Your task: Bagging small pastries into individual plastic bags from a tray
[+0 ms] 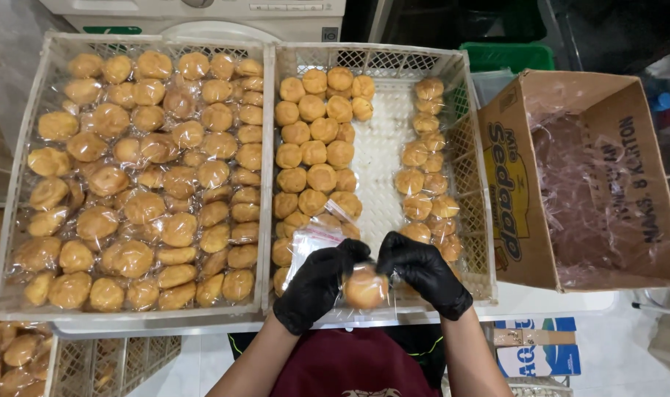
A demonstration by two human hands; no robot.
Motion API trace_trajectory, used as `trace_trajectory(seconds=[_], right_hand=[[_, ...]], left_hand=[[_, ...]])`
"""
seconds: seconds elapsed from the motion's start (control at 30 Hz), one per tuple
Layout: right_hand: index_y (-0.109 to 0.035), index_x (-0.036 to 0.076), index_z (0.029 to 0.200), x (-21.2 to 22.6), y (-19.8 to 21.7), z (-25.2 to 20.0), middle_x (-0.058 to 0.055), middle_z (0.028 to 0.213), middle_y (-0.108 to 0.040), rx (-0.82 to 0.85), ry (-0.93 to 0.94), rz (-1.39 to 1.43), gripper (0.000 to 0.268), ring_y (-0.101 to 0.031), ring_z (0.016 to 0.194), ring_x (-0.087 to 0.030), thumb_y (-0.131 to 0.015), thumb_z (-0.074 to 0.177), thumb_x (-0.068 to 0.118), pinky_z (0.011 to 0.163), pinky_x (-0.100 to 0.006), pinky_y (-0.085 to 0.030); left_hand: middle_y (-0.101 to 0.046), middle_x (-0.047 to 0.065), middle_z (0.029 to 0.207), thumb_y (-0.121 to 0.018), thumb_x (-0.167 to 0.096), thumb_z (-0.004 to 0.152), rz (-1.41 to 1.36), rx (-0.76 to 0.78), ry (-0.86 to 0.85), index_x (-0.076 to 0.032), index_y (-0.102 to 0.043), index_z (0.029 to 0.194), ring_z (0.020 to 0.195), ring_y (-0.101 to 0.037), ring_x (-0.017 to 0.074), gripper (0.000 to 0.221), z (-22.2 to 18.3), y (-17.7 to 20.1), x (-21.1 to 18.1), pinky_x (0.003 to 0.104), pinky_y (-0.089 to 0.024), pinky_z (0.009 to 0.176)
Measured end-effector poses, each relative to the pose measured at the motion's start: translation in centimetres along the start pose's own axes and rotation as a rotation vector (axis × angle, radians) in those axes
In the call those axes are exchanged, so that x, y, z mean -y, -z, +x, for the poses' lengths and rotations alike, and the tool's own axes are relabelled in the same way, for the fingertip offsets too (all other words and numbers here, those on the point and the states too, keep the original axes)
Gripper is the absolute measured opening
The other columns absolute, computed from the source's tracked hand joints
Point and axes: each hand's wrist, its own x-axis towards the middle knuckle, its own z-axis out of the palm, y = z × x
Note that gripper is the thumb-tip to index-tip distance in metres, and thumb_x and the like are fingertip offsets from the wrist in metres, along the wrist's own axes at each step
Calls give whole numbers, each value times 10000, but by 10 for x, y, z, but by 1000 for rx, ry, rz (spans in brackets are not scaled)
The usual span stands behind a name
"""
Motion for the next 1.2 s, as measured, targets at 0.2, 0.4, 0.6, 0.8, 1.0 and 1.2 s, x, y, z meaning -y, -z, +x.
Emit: trace_trajectory(seconds=[0.2, 0.4, 0.6, 0.8, 1.0, 1.2], right_hand=[[-715, -29, 1126, -19, 5, 7, -140, 1113, -712, 36, -54, 66, 350, -639, 1090, -214, -818, 791, -34, 985, -430, -511], [-738, -18, 1000, 28, -12, 49, -127, 1001, -744, 148, -90, -79, 180, -694, 1004, -226, -810, 837, 3, 948, -390, -546], [-675, 123, 1147, 7, 72, 138, -104, 1067, -727, 17, 218, -1034, 178, -698, 1053, -362, -671, 971, 94, 933, -471, -530], [-654, 89, 1206, -75, 139, 196, -193, 1091, -747, 116, 145, -1577, 385, -692, 1098, -395, -691, 950, 373, 960, -528, -563], [-747, 339, 963, -100, 125, 250, 33, 876, -748, -191, 149, -1621, 132, -744, 869, -256, -675, 961, 449, 793, -425, -614], [-486, 113, 1530, -99, 72, 270, -217, 1386, -617, -228, -44, -1148, 733, -607, 1253, -433, -731, 907, 412, 1089, -567, -504]], left_hand=[[-713, 187, 887, -906, 173, 553, 360, 272, -40, 17, -610, 650, 880, -686, 238, 348, -8, -6, -26, 247, -548, 693], [-714, 183, 1057, -877, 1, 791, 753, 307, -468, 29, -717, 971, 1069, -693, 290, 243, -4, -4, -47, 394, -535, 968], [-753, 37, 974, -797, -153, 907, 1497, -119, -925, -162, -792, 1054, 919, -705, 248, 147, -3, 16, -94, 364, -565, 840], [-658, 68, 747, -602, -513, 1005, 2302, -304, -965, -238, -765, 1012, 676, -667, 273, 320, -7, 40, -89, 405, -555, 588], [-664, 133, 845, -622, -542, 952, 2383, -300, -877, -84, -731, 1160, 836, -642, 345, 514, -6, 25, -56, 452, -537, 714], [-662, 117, 712, -772, -439, 798, 2493, -291, -787, -69, -645, 1356, 864, -633, 377, 681, 16, 31, -39, 475, -477, 715]])
